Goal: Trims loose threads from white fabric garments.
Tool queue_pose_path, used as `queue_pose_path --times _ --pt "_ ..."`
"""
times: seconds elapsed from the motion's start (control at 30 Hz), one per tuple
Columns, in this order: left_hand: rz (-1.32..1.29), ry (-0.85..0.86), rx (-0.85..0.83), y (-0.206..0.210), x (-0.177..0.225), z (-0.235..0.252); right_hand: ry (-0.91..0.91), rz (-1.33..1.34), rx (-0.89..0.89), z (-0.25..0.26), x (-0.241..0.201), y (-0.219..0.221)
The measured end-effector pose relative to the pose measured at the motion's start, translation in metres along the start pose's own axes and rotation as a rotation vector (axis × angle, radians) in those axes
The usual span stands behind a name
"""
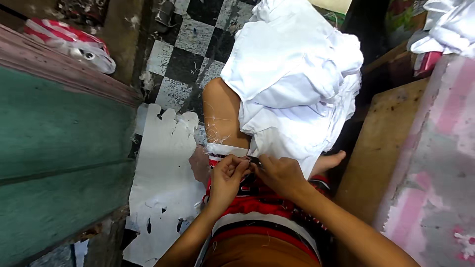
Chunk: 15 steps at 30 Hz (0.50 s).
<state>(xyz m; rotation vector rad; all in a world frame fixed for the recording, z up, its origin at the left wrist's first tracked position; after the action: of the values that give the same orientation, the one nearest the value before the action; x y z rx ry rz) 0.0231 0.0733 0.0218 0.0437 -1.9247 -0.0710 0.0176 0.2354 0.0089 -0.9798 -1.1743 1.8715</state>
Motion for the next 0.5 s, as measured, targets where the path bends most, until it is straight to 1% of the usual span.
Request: queue_pose_path --times 0.13,0.23,0.37,0.5 --pt "-0.035 -0.045 0.002 0.000 0.001 0.000 -0.043 -0.005 0.015 -0.002 0.004 -0.001" --pt "-0.014 -0.063 0.022 0.000 0.002 0.001 -0.026 0.053 -0.035 -0.007 0.012 -0.010" --pt "0.082 0.065 0.003 -0.001 -0.003 -0.001 0.066 0.120 -0.101 -0.010 0.023 -0.016" --pt "0.126 0.128 -0.030 -0.001 -0.005 -0.004 0.062 0.132 -0.080 -0.002 0.017 -0.013"
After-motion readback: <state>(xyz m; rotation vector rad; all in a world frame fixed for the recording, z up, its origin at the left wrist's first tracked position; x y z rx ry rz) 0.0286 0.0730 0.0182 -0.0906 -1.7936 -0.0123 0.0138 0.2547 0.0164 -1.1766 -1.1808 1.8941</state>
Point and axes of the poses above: each hand's wrist, its own z-axis towards the middle knuckle, its own y-axis out of the palm, x = y × z, the point moved 2 cm from there along z, towards the middle knuckle, and after that the axes turned 3 degrees about -z, right-handed, at the moved point
